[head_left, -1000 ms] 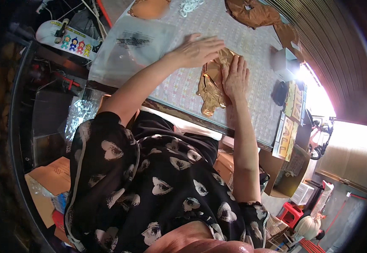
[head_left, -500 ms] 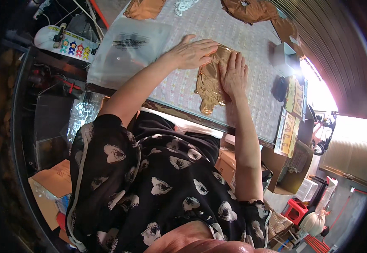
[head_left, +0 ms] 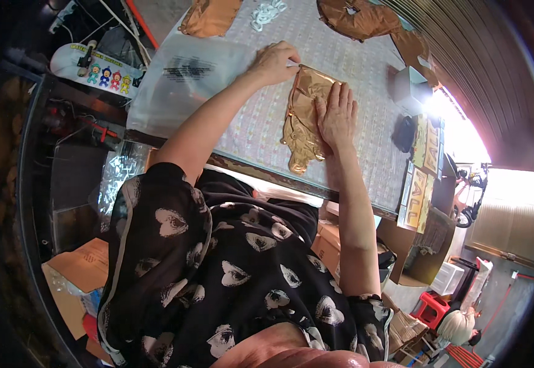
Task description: Folding and organizing gold-colored foil balloons at a workbench.
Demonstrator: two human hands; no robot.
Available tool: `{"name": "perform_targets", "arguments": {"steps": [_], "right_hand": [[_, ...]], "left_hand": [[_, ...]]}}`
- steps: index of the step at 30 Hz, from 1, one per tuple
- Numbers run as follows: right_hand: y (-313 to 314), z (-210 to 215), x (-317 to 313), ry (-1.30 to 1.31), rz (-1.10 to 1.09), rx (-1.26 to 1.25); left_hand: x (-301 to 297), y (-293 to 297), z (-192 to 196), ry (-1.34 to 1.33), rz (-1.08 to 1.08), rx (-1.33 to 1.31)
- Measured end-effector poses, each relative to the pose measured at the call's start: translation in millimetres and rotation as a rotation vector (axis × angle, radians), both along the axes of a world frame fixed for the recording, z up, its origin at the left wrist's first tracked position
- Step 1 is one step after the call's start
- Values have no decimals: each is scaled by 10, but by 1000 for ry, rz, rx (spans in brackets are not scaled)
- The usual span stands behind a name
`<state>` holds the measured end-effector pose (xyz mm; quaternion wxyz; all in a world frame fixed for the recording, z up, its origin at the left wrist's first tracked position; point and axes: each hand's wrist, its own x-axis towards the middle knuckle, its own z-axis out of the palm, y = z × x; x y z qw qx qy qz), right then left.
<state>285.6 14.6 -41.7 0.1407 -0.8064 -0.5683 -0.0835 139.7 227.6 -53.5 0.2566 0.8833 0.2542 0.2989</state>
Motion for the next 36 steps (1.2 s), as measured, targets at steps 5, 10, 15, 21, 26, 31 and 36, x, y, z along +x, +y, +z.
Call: {"name": "perform_targets", "arguments": {"steps": [5,10,15,21,26,31,36], "right_hand": [[0,-7,5,-28,10,20],[0,-16,31,-28,1,-22],[20,-9,12,-36,4,-18],[-2,-21,49,-32,-3,-25],[6,-30,31,-34,3,-39],[-4,-62,48,-39,8,-15],[4,-48,45,-40,7,-6]], "left_hand": [[58,-20,30,40,78,-30],[95,3,108,75,87,-154],[59,46,111,74,67,-195],[135,-47,165,110,123,-184],[89,-65,93,12,144,-159],[124,-33,0,-89,151,-156],[155,-27,-14,-74,177,-164]]}}
